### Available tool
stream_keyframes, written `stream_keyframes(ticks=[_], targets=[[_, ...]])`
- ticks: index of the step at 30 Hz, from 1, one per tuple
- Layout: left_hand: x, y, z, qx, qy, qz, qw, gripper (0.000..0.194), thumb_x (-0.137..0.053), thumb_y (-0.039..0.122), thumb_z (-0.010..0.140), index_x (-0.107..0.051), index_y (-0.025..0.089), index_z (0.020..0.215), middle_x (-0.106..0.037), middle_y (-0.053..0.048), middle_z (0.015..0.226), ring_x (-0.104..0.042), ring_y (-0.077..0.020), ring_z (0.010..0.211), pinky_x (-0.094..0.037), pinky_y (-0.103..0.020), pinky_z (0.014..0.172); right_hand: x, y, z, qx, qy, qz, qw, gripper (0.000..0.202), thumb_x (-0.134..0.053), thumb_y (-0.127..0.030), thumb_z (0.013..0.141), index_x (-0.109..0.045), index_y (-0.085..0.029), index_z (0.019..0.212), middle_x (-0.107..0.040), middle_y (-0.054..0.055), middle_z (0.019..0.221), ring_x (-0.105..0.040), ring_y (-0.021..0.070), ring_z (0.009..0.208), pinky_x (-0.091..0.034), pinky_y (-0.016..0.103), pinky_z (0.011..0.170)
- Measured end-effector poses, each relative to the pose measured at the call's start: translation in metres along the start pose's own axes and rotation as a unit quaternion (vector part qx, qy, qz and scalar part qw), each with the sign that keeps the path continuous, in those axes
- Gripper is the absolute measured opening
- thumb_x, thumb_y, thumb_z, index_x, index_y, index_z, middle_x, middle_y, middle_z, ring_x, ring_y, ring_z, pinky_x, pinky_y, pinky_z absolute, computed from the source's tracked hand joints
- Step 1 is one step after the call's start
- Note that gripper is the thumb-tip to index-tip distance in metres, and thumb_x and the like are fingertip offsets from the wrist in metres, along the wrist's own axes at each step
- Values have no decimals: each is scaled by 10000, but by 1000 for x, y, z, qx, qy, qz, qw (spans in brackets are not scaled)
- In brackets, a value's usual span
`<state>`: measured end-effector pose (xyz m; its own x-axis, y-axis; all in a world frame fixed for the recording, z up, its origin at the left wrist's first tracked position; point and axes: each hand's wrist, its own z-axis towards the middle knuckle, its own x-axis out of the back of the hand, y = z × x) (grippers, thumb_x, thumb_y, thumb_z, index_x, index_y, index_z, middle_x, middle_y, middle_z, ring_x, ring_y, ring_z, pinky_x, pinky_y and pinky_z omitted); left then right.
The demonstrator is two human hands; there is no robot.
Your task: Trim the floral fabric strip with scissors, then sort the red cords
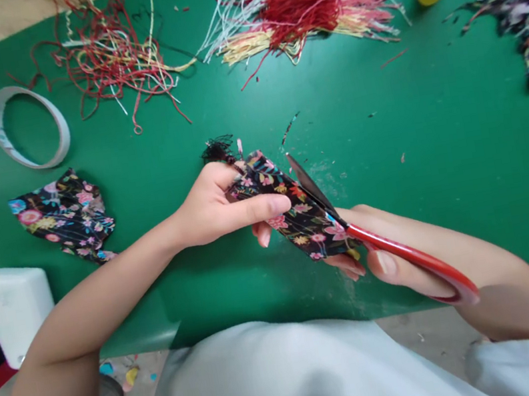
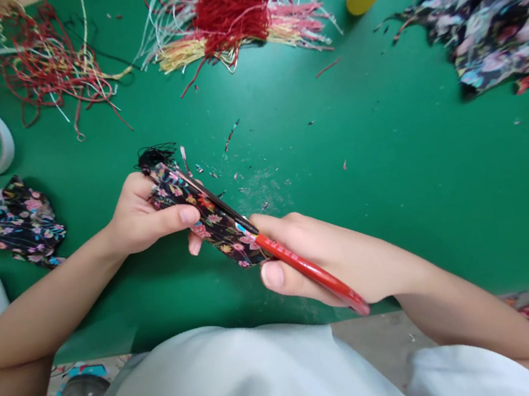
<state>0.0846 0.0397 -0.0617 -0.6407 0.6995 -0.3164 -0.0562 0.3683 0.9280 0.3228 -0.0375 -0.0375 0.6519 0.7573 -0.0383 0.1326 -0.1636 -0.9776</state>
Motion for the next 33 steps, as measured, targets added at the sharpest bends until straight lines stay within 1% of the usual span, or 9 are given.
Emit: stream_keyframes(ticks=[2, 4, 9, 16, 20, 24, 28, 30, 33], targets=[[0, -1, -1, -7, 2, 1, 1000, 390, -756, 500, 863, -645, 144, 745, -704, -11, 661, -635, -100, 447, -526, -194, 428, 1, -3, 1, -32, 9, 17, 999, 668, -311, -822, 964, -560, -202, 944, -510, -55, 682, -431, 89, 523, -375, 227, 505], [0, -2, -1, -8, 1, 3, 1000, 397, -754, 510, 861, -647, 144, 753, -707, -12, 672, -638, -99, 453, -522, -190, 429, 0, -7, 1, -58, 21, 16, 998, 687, -333, -848, 939, -553, -198, 958, -502, -50, 672, -415, 97, 519, -330, 243, 475], [0, -2, 0, -22, -1, 3, 1000, 391, -748, 489, 874, -637, 139, 739, -699, -12, 668, -638, -95, 456, -524, -187, 441, 0, -12, 2, -75, 28, 19, 997, 688, -339, -867, 922, -529, -205, 932, -486, -43, 664, -391, 109, 513, -296, 265, 465], [0, 0, 2, -9, 14, 21, 1000, 443, -806, 549, 793, -635, 147, 726, -688, -8, 650, -618, -92, 456, -506, -187, 426, 7, -12, 2, -73, 5, 3, 997, 658, -339, -842, 939, -542, -217, 919, -515, -21, 647, -436, 133, 488, -321, 294, 456], [0, 2, 3, -7, 14, 23, 1000, 455, -810, 562, 781, -633, 150, 708, -679, -9, 628, -610, -96, 449, -504, -199, 426, 2, -11, 0, -88, 23, 12, 996, 730, -336, -896, 892, -541, -198, 948, -507, -20, 668, -407, 128, 514, -302, 279, 457], [0, 2, 3, 0, 12, 29, 999, 469, -802, 595, 773, -647, 157, 711, -678, -10, 616, -612, -104, 463, -522, -212, 451, -4, -14, 1, -73, 45, -8, 996, 704, -313, -851, 938, -553, -191, 896, -473, -24, 661, -390, 123, 521, -289, 264, 467], [2, 2, 2, 2, 10, 40, 999, 476, -786, 617, 778, -655, 163, 722, -678, -10, 619, -625, -113, 488, -529, -224, 470, -5, -20, 3, -65, 70, -33, 995, 671, -333, -808, 963, -596, -193, 914, -538, 5, 712, -441, 134, 539, -353, 272, 507], [1, 2, 2, -1, 14, 47, 999, 483, -780, 625, 779, -651, 163, 719, -664, -4, 600, -610, -107, 470, -517, -221, 458, -5, -21, 4, -78, 93, -38, 992, 681, -322, -815, 958, -601, -194, 933, -535, 5, 703, -434, 136, 539, -360, 273, 509], [0, 2, 2, -10, 27, 55, 998, 485, -769, 627, 789, -643, 166, 709, -632, 10, 556, -575, -92, 434, -499, -213, 443, -5, -17, 4, -87, 76, -24, 993, 687, -347, -834, 941, -592, -193, 909, -500, -17, 646, -387, 122, 510, -328, 264, 478]])
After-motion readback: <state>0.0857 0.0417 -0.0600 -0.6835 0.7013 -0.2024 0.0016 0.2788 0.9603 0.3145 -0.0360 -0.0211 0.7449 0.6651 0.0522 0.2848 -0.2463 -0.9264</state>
